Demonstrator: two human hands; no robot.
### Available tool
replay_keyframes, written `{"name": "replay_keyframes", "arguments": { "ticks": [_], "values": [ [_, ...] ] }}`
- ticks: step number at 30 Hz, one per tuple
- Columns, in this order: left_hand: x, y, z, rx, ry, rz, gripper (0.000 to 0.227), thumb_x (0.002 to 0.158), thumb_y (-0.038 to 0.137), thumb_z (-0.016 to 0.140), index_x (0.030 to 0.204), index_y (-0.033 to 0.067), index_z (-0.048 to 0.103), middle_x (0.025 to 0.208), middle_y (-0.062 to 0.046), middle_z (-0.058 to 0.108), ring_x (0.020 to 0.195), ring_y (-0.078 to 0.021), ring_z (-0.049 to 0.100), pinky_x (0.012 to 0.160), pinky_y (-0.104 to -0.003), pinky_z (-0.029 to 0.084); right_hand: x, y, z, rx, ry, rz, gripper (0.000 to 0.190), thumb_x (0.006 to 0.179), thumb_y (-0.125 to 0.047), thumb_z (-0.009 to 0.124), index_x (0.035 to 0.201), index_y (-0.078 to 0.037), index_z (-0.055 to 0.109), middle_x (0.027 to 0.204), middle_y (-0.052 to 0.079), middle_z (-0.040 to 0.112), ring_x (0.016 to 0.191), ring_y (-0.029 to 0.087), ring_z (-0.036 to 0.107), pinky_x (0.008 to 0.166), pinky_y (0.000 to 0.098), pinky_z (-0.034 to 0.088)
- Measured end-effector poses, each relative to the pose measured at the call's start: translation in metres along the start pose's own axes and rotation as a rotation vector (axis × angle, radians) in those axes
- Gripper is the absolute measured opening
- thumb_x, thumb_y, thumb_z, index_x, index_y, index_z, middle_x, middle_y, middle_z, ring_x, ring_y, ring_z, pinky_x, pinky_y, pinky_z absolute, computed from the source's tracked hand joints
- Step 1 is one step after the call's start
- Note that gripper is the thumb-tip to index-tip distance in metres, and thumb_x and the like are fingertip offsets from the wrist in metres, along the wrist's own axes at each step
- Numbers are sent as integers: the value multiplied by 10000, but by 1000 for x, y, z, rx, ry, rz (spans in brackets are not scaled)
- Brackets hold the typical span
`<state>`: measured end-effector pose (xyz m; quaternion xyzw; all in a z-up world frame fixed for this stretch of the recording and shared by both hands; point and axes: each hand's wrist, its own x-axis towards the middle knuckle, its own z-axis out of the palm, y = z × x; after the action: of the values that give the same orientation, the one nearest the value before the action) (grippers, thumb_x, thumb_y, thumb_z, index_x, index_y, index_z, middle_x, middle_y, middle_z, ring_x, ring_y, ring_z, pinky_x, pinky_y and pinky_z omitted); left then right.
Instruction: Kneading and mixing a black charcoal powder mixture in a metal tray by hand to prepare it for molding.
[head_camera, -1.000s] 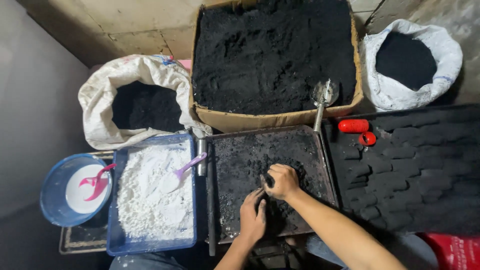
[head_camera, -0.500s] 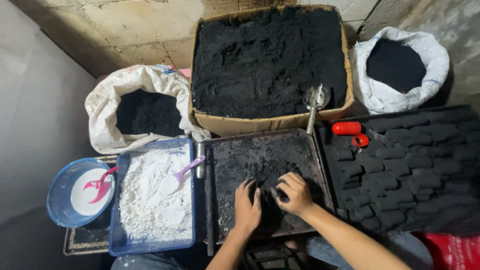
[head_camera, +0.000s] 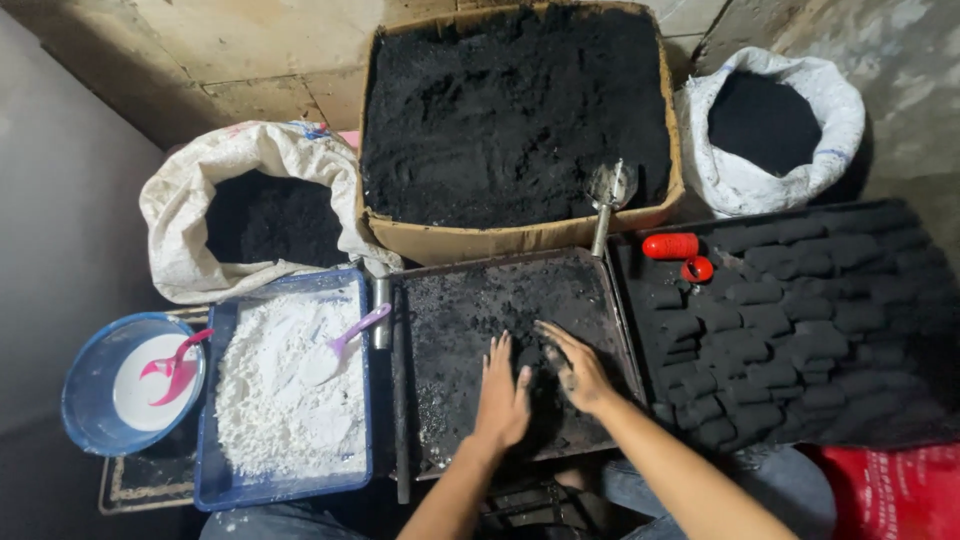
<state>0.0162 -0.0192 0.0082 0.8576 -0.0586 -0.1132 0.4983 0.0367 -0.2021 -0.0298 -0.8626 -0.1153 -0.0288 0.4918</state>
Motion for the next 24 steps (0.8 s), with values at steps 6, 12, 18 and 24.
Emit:
{"name": "replay_keyframes", "arguments": {
  "ticks": [6,12,18,24],
  "values": [
    [-27,-3,-31,191,204,-83,686,1034,518,177,1531,81,356,1633,-86,373,1547,-283,229,1262,-529,138,-47,19,-12,-118,298,208,641,1024,-468,438,1476,-16,490,1528,191,515,1441,316,466,1216,403,322],
    [-34,-22,4,444,110,-284,999,950,743,124,1583,-30,117,1699,-206,-85,1548,-426,-155,1227,-573,-32,-66,25,25,-275,93,292,1001,927,-741,199,1616,-20,112,1699,207,140,1564,352,168,1257,454,153],
    [-1,-11,26,410,152,-66,1033,955,741,77,1577,-84,86,1698,-231,-13,1568,-396,-62,1252,-524,25,-32,20,54,-373,247,290,952,958,-714,208,1604,-15,213,1663,209,272,1538,364,256,1246,489,198],
    [33,-18,25,133,271,123,903,1018,610,251,1569,-97,147,1672,-273,151,1569,-413,85,1273,-512,66,-5,23,36,-257,283,-9,718,1064,-542,249,1456,7,494,1524,196,515,1440,367,462,1226,460,306]
  ]
}}
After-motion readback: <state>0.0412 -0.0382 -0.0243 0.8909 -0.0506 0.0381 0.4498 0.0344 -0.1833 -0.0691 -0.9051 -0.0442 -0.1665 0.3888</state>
